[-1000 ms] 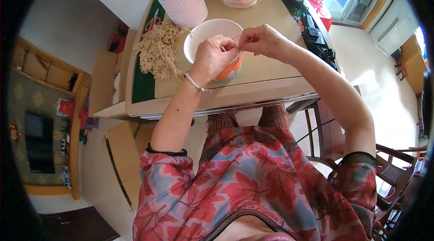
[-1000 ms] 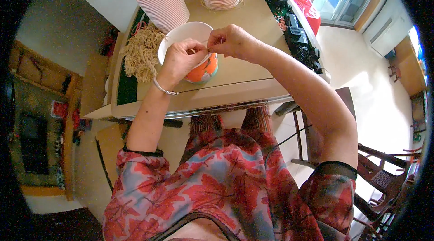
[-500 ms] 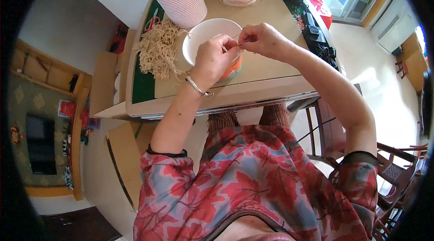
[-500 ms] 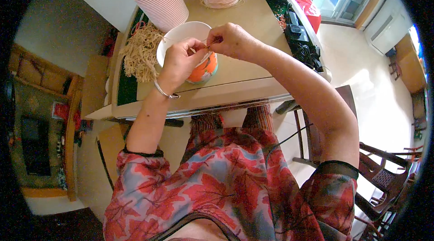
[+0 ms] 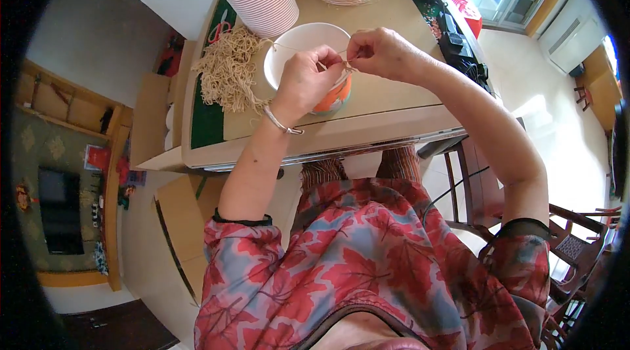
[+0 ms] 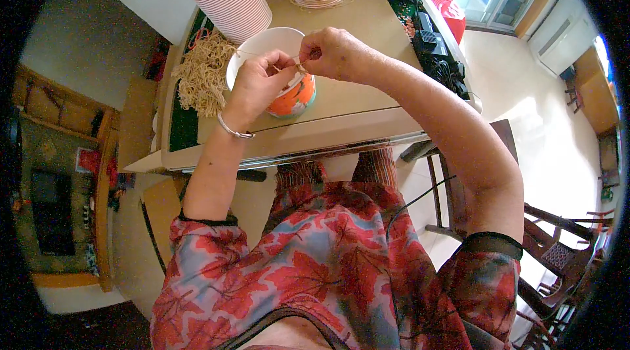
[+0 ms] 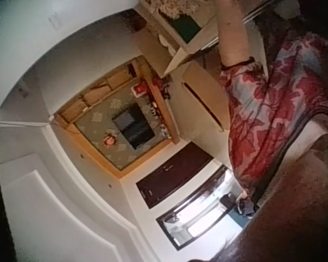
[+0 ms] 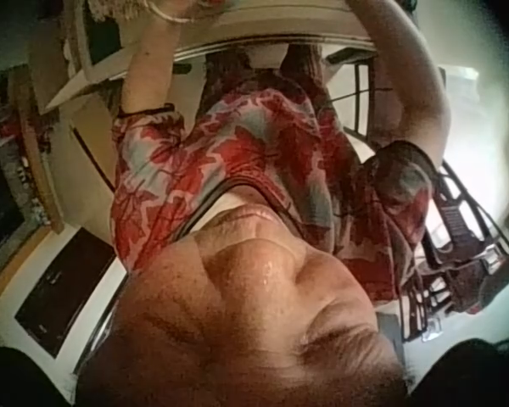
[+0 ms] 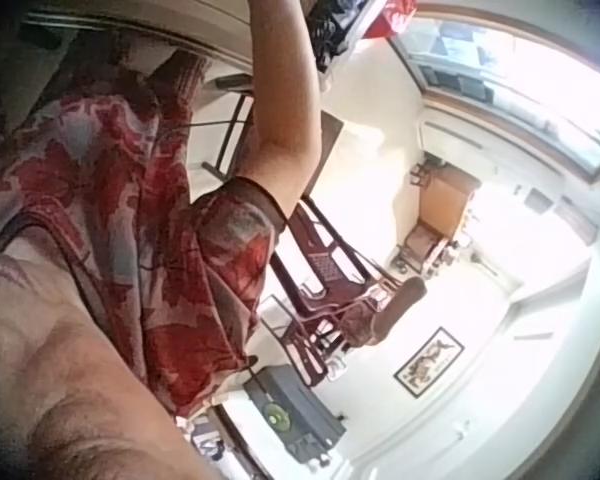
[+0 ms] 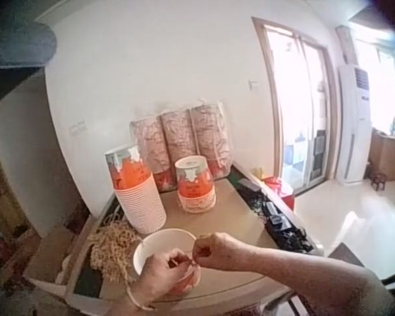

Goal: Preparing a paper bucket by attaching a string handle and handling decorative straw.

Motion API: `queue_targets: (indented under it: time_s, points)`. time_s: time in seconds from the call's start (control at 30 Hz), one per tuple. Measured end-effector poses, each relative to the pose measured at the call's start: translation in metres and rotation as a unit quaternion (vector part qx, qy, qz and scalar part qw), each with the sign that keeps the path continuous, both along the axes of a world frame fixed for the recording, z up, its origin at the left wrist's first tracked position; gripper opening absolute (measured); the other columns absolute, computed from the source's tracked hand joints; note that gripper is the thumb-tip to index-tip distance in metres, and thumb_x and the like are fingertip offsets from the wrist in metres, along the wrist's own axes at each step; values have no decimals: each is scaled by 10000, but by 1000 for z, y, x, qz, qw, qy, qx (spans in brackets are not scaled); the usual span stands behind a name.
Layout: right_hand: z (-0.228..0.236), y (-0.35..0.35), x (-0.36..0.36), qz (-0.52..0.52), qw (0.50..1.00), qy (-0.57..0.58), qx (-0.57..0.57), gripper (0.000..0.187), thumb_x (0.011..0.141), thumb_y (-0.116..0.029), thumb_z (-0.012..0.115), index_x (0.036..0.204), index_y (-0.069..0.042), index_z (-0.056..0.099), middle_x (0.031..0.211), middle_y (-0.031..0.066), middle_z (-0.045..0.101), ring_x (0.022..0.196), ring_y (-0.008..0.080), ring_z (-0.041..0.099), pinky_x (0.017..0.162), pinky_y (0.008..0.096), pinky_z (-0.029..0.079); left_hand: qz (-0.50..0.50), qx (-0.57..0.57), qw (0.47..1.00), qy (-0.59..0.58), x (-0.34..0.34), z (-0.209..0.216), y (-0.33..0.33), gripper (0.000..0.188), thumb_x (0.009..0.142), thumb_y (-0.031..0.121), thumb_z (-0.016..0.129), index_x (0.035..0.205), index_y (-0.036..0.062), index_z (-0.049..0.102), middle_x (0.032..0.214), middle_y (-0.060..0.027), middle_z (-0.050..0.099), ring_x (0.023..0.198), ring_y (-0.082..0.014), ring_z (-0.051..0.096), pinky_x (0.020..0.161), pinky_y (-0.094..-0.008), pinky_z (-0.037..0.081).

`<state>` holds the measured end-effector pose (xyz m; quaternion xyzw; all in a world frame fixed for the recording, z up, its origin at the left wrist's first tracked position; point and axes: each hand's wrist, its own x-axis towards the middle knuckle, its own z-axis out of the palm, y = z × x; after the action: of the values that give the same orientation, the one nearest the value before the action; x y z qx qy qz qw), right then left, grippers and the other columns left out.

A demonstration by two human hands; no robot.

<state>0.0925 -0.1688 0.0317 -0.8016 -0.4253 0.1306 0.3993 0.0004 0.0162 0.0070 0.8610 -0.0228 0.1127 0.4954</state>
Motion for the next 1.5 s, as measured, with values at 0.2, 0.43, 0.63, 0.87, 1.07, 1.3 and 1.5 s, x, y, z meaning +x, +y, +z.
queue_targets:
  time_s: [0.2,0.43,0.63,0.87,1.07,1.3,1.5]
  points:
    - [1,-2,-2,7,1000,-20,-4,142,841,-120,689,946,-28,658,791,50,666,724,121,619,685,284,521,-8,-14,999,42,1,1,0,126,913,135,709,951,16,693,809,3,672,719,-57,602,652,-224,508]
    - [-9,0,-7,5,998,-58,9,198,844,-167,735,953,-26,649,808,53,670,736,137,622,693,296,522,-23,-70,995,65,4,1,2,112,932,125,687,953,15,694,827,3,672,707,-71,610,650,-227,513]
    - [-11,0,-9,-20,1000,7,20,154,882,-161,705,915,-19,652,760,36,661,671,106,607,612,287,519,-34,-109,990,80,3,6,0,102,935,117,675,942,17,691,814,1,660,698,-75,604,653,-232,516]
    - [-10,-1,-10,-25,999,16,26,199,846,-188,720,914,-6,678,795,134,707,702,223,673,674,360,544,-31,-91,991,94,2,7,0,114,942,129,669,933,17,685,819,6,650,695,-75,595,646,-235,510]
    - [-14,-1,-14,-33,997,-39,62,188,837,-173,728,891,-6,661,813,148,688,729,274,674,684,374,539,-47,-76,994,64,5,4,0,166,904,170,705,918,5,695,773,-18,684,678,-67,620,640,-242,533]
    - [-15,-1,-23,-57,994,-77,62,179,828,-172,730,879,-14,665,826,146,673,765,299,673,710,380,540,-51,-76,993,79,6,3,3,151,909,153,692,917,2,692,784,-19,685,674,-76,634,627,-247,553]
    - [-7,-6,-20,-44,999,-5,26,158,867,-153,698,929,-11,670,796,101,671,738,204,634,697,328,523,-54,-75,993,71,5,6,4,118,907,122,684,916,4,693,789,-18,683,677,-81,645,623,-247,566]
